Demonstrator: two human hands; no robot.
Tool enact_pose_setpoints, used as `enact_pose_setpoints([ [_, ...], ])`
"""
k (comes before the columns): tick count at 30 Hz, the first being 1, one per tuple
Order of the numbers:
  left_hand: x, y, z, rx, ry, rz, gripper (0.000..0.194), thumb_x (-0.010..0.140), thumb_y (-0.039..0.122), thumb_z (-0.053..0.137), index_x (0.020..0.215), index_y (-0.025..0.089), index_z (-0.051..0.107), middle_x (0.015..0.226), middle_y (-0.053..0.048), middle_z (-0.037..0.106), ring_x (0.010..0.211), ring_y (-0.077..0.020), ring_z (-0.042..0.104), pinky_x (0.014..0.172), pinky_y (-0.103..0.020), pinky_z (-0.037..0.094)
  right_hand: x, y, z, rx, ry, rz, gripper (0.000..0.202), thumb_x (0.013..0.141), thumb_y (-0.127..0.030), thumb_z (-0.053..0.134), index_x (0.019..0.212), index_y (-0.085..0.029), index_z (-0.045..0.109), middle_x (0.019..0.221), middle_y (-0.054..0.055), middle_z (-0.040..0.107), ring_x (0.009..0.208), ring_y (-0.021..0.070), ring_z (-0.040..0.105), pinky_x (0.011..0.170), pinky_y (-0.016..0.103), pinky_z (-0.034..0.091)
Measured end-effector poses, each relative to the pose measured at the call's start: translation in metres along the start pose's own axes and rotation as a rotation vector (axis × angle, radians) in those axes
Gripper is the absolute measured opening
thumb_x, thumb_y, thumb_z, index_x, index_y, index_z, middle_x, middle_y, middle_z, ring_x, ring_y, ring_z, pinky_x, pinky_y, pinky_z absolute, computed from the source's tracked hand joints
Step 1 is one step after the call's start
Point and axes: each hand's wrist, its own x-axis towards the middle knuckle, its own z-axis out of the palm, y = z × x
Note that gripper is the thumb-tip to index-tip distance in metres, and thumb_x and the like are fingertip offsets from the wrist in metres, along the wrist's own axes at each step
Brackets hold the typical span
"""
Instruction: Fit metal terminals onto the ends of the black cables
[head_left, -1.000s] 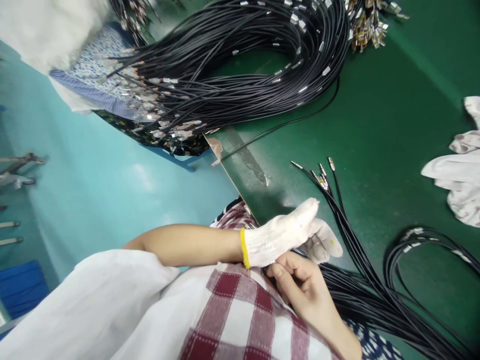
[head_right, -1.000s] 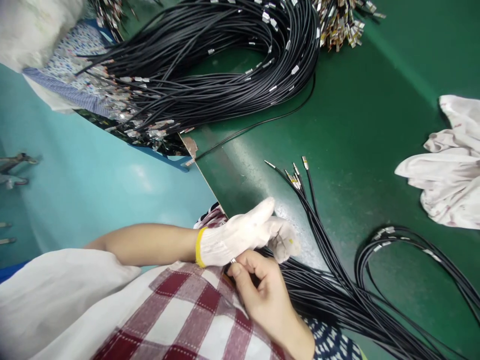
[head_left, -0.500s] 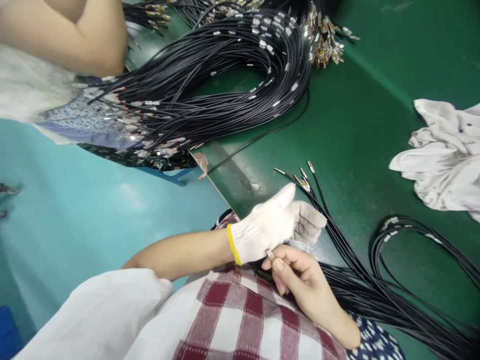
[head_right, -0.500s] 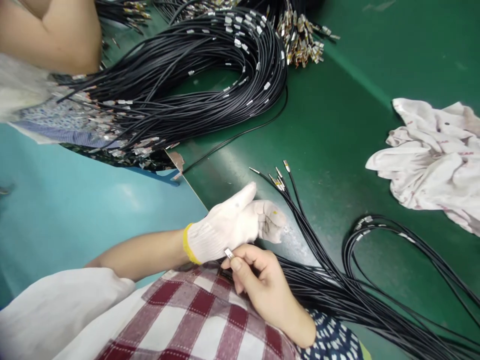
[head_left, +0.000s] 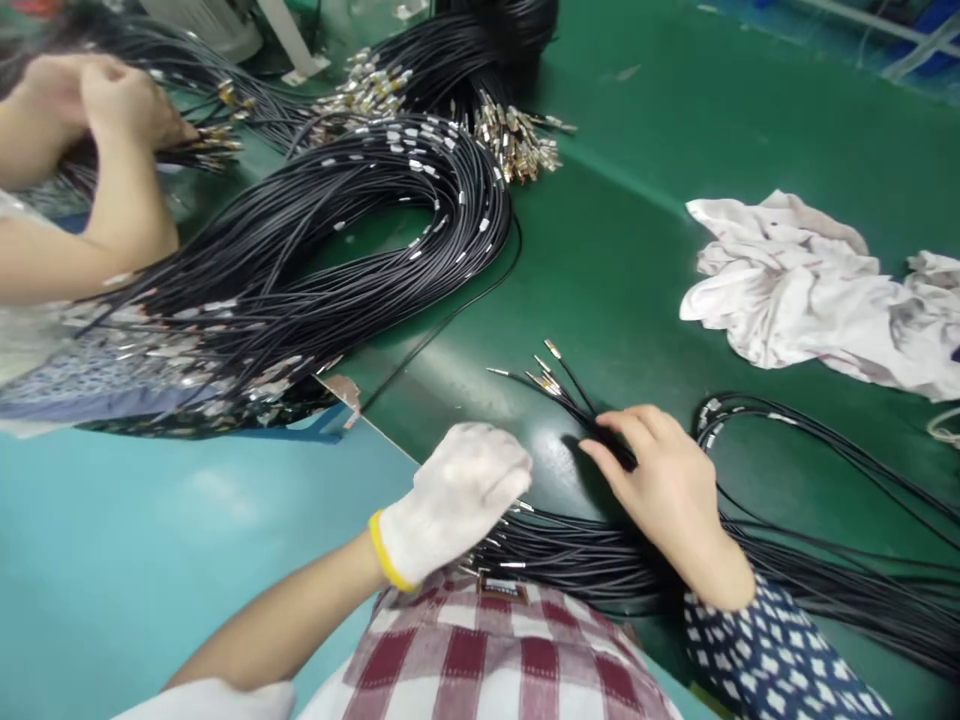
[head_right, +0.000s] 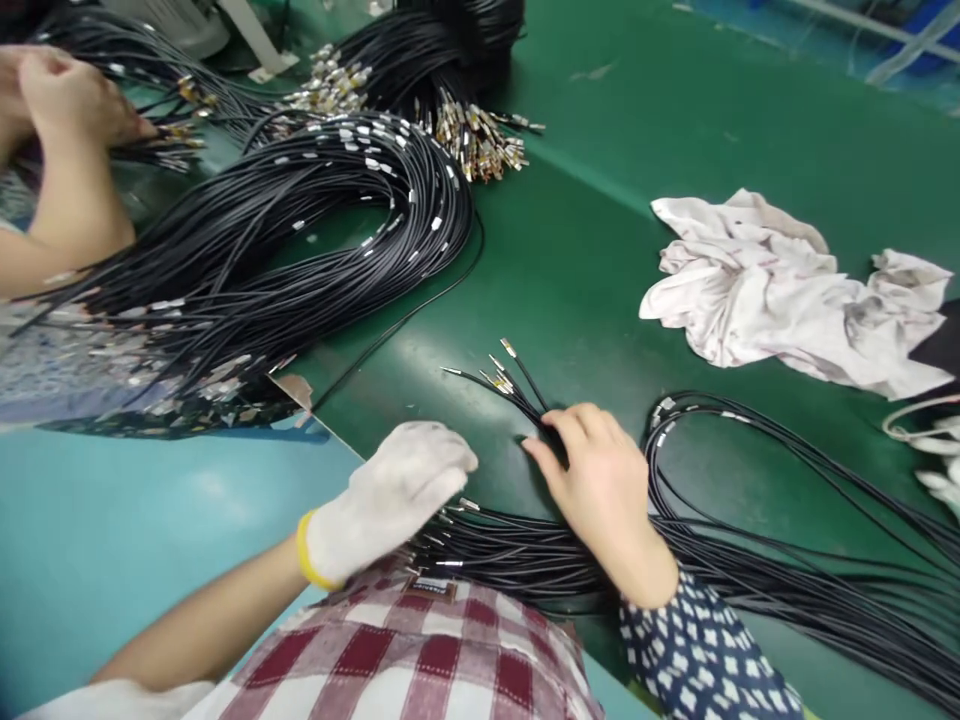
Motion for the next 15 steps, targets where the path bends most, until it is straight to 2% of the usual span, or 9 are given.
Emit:
enact_pose_setpoints([
  [3, -0.003, 0.004, 0.006, 0.072, -0.153, 0.076, 0.028, 0.097, 0.026, 0.044, 0.085, 0.022, 0.069, 0.093, -0.005, 0.071, 0.092, -0.0212, 0.061, 0.100, -0.040, 0.040, 0.005, 0.018, 0.003, -0.098, -0.036, 0.054, 0.017, 0.094, -0.034, 0.066, 0.086, -0.019, 0.070, 0.084, 0.006, 0.069, 0.079, 0.0244, 0.065, 0.066, 0.034, 0.045],
  [5, -0.002, 0.007, 0.006, 0.034, -0.148, 0.004, 0.028, 0.098, 0.027, 0.044, 0.086, 0.022, 0.068, 0.094, -0.004, 0.071, 0.091, -0.0207, 0.060, 0.097, -0.038, 0.041, 0.004, 0.020, 0.001, -0.008, -0.020, 0.055, 0.017, 0.095, -0.030, 0.065, 0.081, -0.020, 0.068, 0.080, 0.003, 0.068, 0.076, 0.0214, 0.064, 0.067, 0.032, 0.045],
  [7, 0.001, 0.006, 0.001, -0.049, -0.037, -0.165, 0.026, 0.097, 0.031, 0.044, 0.087, 0.023, 0.068, 0.095, -0.003, 0.070, 0.091, -0.0207, 0.059, 0.092, -0.036, 0.042, -0.002, 0.018, -0.005, 0.141, 0.033, 0.053, 0.016, 0.095, -0.029, 0.064, 0.083, -0.020, 0.065, 0.082, 0.003, 0.067, 0.075, 0.0194, 0.063, 0.069, 0.031, 0.046],
  [9, 0.003, 0.003, -0.006, -0.201, 0.136, -0.313, 0.027, 0.096, 0.033, 0.044, 0.085, 0.022, 0.066, 0.092, -0.003, 0.068, 0.088, -0.0202, 0.058, 0.085, -0.034, 0.044, -0.009, 0.016, -0.012, 0.300, 0.061, 0.030, 0.012, 0.095, -0.027, 0.064, 0.085, -0.020, 0.063, 0.084, 0.004, 0.065, 0.073, 0.0180, 0.061, 0.069, 0.030, 0.048],
  [11, 0.004, -0.001, -0.013, -0.412, 0.280, -0.365, 0.033, 0.096, 0.038, 0.041, 0.078, 0.020, 0.062, 0.084, -0.004, 0.065, 0.079, -0.0189, 0.056, 0.078, -0.032, 0.044, -0.017, 0.016, -0.016, 0.399, 0.061, -0.007, 0.009, 0.094, -0.025, 0.065, 0.087, -0.020, 0.061, 0.084, 0.004, 0.064, 0.071, 0.0177, 0.060, 0.068, 0.030, 0.048],
  [13, 0.003, -0.004, -0.018, -0.585, 0.350, -0.385, 0.034, 0.094, 0.040, 0.043, 0.072, 0.019, 0.058, 0.074, -0.003, 0.060, 0.071, -0.0171, 0.052, 0.074, -0.031, 0.043, -0.023, 0.018, -0.017, 0.428, 0.048, -0.045, 0.008, 0.093, -0.024, 0.065, 0.088, -0.021, 0.060, 0.083, 0.004, 0.063, 0.073, 0.0188, 0.060, 0.068, 0.031, 0.048],
  [15, 0.002, -0.003, -0.021, -0.666, 0.395, -0.429, 0.028, 0.091, 0.035, 0.048, 0.069, 0.019, 0.054, 0.068, -0.001, 0.054, 0.066, -0.0152, 0.049, 0.069, -0.029, 0.041, -0.024, 0.016, -0.015, 0.416, 0.017, -0.086, 0.009, 0.093, -0.026, 0.066, 0.088, -0.021, 0.060, 0.084, 0.005, 0.064, 0.077, 0.0208, 0.062, 0.071, 0.033, 0.048],
])
